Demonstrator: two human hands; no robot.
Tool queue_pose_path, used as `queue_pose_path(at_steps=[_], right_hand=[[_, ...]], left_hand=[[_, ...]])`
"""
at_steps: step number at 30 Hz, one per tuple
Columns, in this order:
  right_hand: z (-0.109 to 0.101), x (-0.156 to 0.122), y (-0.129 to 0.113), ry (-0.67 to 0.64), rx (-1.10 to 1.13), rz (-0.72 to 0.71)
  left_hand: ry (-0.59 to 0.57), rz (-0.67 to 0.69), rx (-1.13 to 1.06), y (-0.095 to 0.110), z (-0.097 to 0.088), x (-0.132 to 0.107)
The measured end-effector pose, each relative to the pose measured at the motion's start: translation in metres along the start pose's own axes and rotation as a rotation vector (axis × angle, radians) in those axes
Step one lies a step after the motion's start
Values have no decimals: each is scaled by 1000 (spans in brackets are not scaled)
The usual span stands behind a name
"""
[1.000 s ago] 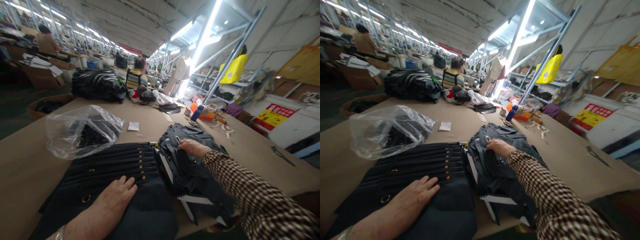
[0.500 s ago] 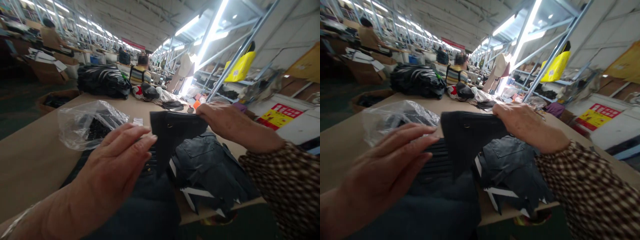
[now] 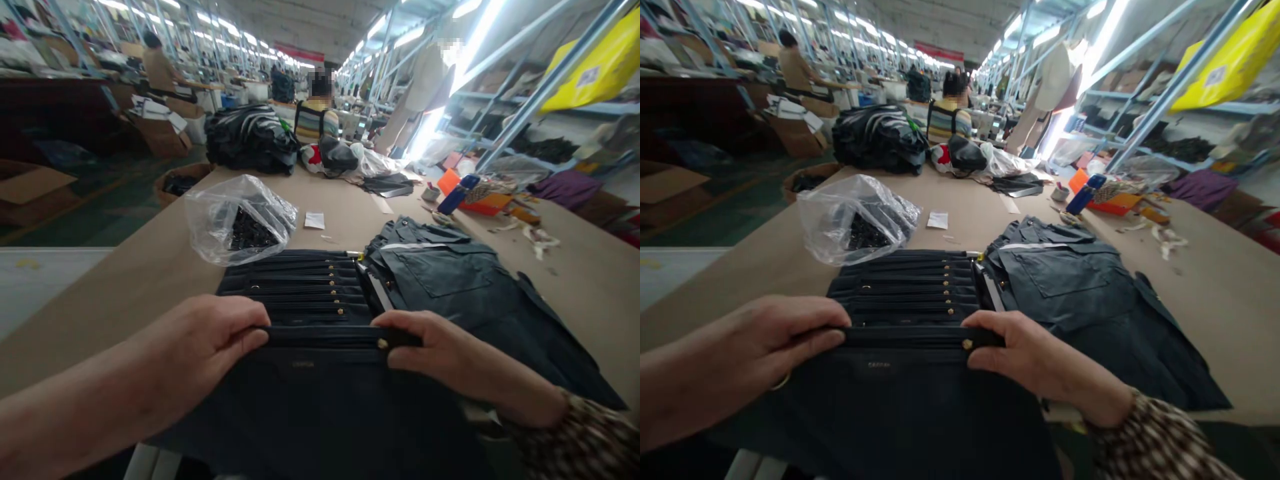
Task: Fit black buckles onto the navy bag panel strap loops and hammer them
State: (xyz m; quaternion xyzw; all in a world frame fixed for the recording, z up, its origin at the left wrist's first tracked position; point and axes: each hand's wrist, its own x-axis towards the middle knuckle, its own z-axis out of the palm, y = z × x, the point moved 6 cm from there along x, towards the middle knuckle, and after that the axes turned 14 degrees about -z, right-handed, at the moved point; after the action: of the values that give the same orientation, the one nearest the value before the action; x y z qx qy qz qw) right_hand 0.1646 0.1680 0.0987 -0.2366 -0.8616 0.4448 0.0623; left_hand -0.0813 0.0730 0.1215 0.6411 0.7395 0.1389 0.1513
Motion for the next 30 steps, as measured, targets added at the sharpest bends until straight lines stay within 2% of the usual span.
queue_pose_path(at_steps=[2,5,9,13,16,19,20,22,24,25,28,30], right_hand=[[16,10,41,33,74,72],[32,28,78,112,-127,89],[38,47,91,142,-575,46],[41,57,102,78,-692,104],[43,58,104,51,-716,128],[47,56,101,8,-745,124],[47,56,98,-2,-753,108],[44,58,91,-29,-759,60],[30,62,85,-58,-746,16],[17,66,83,-60,-744,7],[-51,81,96,43,-818,109],[-104,90,117,127,-885,241]], left_hand=[[-157,-50,46,-11,26,16],[-199,-97,138,-20,55,36],[-221,-111,313,-24,83,54],[-245,-142,425,-25,92,61],[-150,-97,496,-12,89,59],[-17,61,497,16,96,52],[-24,133,460,26,105,49],[-120,262,382,42,129,42],[-217,312,356,49,151,37],[-248,308,357,49,159,35],[-295,264,366,44,168,34],[-313,249,369,41,168,34]])
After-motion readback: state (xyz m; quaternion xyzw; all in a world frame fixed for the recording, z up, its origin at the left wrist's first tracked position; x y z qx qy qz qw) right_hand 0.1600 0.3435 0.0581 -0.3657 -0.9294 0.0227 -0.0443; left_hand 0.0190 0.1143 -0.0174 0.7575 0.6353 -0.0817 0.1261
